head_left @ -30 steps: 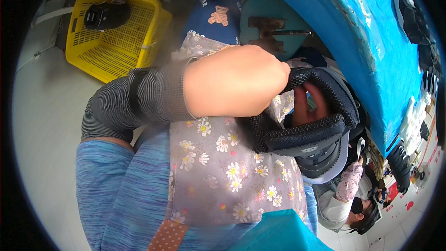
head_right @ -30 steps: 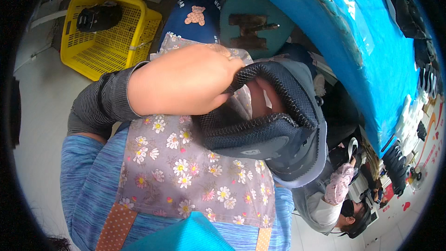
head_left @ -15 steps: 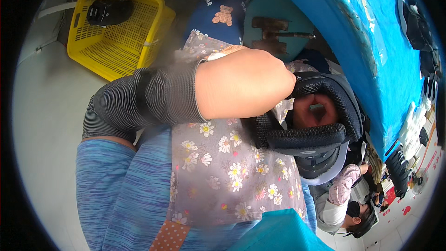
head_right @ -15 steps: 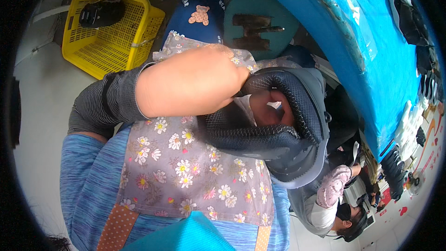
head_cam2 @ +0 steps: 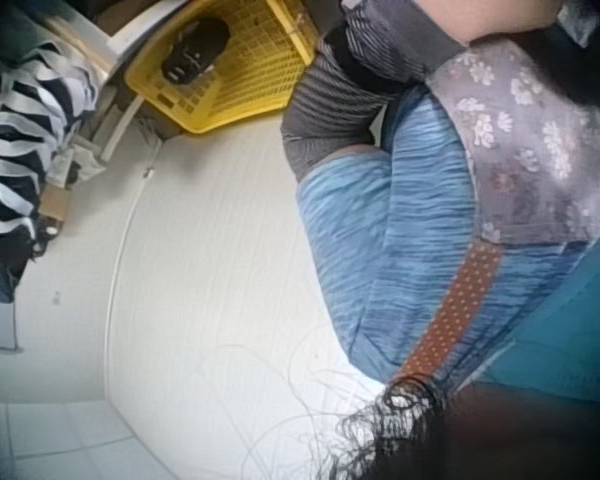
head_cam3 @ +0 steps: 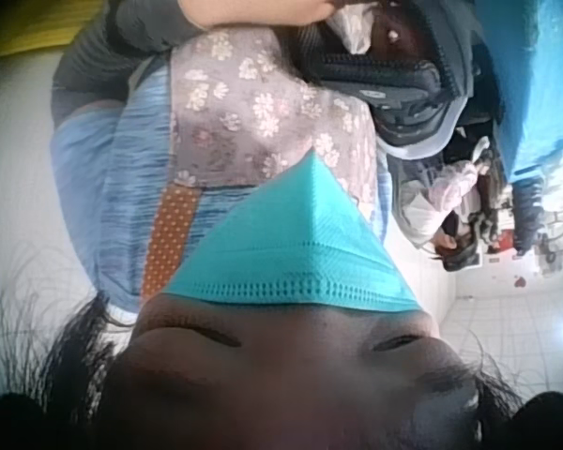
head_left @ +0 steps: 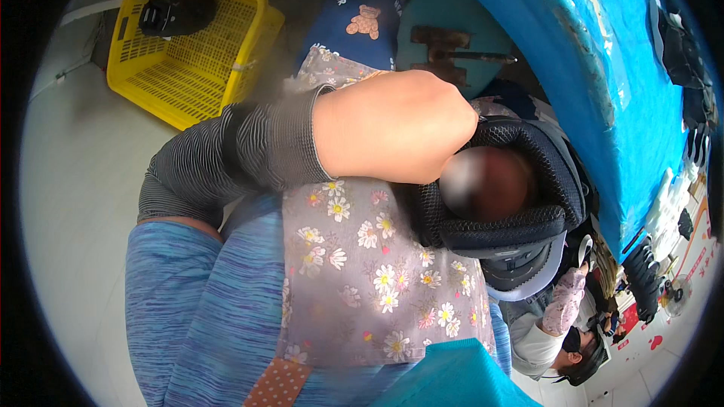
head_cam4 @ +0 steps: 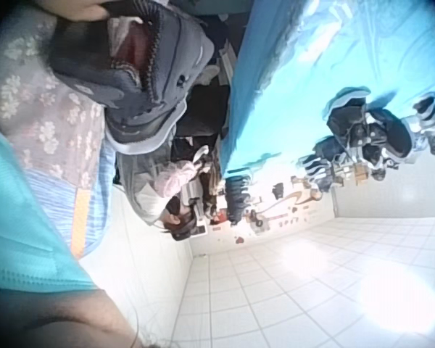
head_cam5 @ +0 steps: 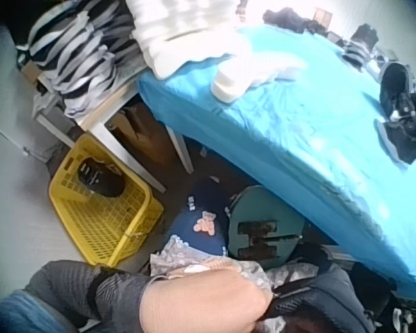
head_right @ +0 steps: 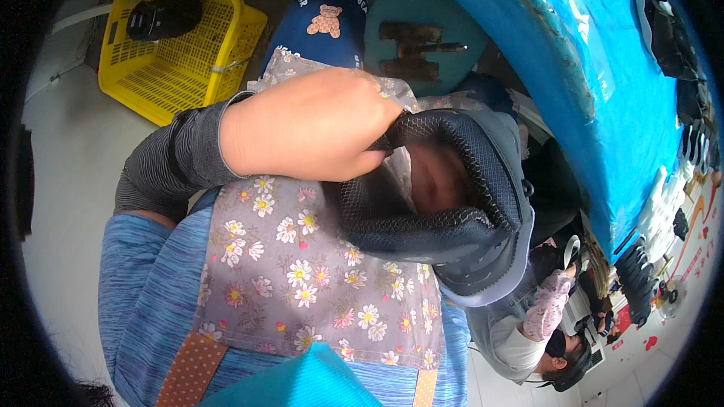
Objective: The person assembles a shoe by hand, first fitting a black inner lining into a grey shoe shell and then inserting a white foam padding component into the heel area before smoothing the interior.
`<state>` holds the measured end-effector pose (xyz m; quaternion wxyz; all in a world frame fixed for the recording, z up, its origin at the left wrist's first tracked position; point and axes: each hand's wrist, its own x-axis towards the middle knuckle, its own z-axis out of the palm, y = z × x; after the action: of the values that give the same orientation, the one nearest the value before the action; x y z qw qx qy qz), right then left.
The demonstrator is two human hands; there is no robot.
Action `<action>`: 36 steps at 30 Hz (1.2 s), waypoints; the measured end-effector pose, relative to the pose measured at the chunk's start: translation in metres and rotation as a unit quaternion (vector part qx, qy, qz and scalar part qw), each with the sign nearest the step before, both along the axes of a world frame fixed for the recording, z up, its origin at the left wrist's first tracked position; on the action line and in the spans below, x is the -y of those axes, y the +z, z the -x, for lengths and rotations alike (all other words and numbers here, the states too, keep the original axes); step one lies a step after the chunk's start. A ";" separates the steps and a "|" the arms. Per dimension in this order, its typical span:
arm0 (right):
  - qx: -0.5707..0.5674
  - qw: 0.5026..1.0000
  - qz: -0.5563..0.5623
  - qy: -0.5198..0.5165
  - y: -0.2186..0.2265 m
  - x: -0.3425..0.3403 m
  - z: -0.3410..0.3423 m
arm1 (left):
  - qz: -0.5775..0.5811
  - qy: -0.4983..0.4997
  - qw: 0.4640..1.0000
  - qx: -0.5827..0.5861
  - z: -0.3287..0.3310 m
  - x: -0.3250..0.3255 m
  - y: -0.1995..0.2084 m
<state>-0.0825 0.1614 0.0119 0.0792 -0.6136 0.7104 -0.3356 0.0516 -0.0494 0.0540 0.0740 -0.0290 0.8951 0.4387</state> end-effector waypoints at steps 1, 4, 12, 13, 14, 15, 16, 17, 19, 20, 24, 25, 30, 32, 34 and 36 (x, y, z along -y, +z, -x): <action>-0.001 1.000 0.005 0.001 0.003 0.001 0.001 | 0.000 0.002 1.000 0.001 0.000 0.001 -0.001; -0.027 0.994 -0.101 0.007 0.026 0.006 0.000 | -0.011 0.000 1.000 -0.008 0.000 0.001 -0.004; -0.011 0.994 -0.103 -0.041 0.038 0.030 -0.016 | -0.013 0.023 1.000 -0.005 0.004 -0.003 -0.005; -0.006 0.994 -0.107 -0.037 0.037 0.030 -0.017 | -0.013 0.022 1.000 -0.006 0.004 -0.002 -0.005; 0.000 0.993 -0.112 -0.032 0.037 0.030 -0.017 | -0.019 0.018 1.000 0.009 0.005 -0.001 -0.004; 0.013 0.993 -0.104 -0.052 0.033 0.029 -0.018 | -0.026 0.015 0.999 0.025 0.005 -0.001 -0.003; 0.021 0.993 -0.099 -0.061 0.031 0.028 -0.019 | -0.025 0.015 0.999 0.026 0.005 -0.001 -0.003; 0.029 0.993 -0.094 -0.070 0.029 0.028 -0.019 | -0.024 0.019 0.999 0.038 0.005 -0.001 -0.004; 0.031 0.997 -0.054 -0.056 0.027 0.030 -0.017 | -0.024 0.022 0.998 0.052 0.005 -0.001 -0.004; 0.032 0.997 -0.041 -0.051 0.027 0.032 -0.018 | -0.035 0.015 0.997 0.067 0.006 0.000 -0.003; -0.062 0.987 -0.043 -0.145 0.036 0.027 -0.035 | -0.033 0.013 0.997 0.072 0.007 -0.003 -0.010; -0.040 0.980 -0.084 -0.175 0.039 0.028 -0.034 | -0.034 0.018 0.997 0.068 0.005 -0.002 -0.010; -0.024 0.990 -0.095 -0.102 0.033 0.021 -0.013 | -0.039 0.001 0.994 0.099 0.004 0.000 -0.019; 0.026 0.977 -0.142 -0.157 0.035 0.021 -0.008 | -0.048 0.019 0.994 0.092 -0.002 -0.002 -0.026; 0.013 0.965 -0.259 -0.035 0.038 0.029 0.021 | -0.058 0.039 0.994 0.085 -0.004 -0.003 -0.025; 0.006 0.949 -0.314 0.026 0.020 0.031 0.033 | -0.100 0.065 0.990 0.072 -0.001 -0.004 -0.015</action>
<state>-0.1153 0.1299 0.0321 0.2808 -0.5739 0.7631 -0.0975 0.0521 -0.0455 0.0391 0.1118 -0.1111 0.8356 0.5263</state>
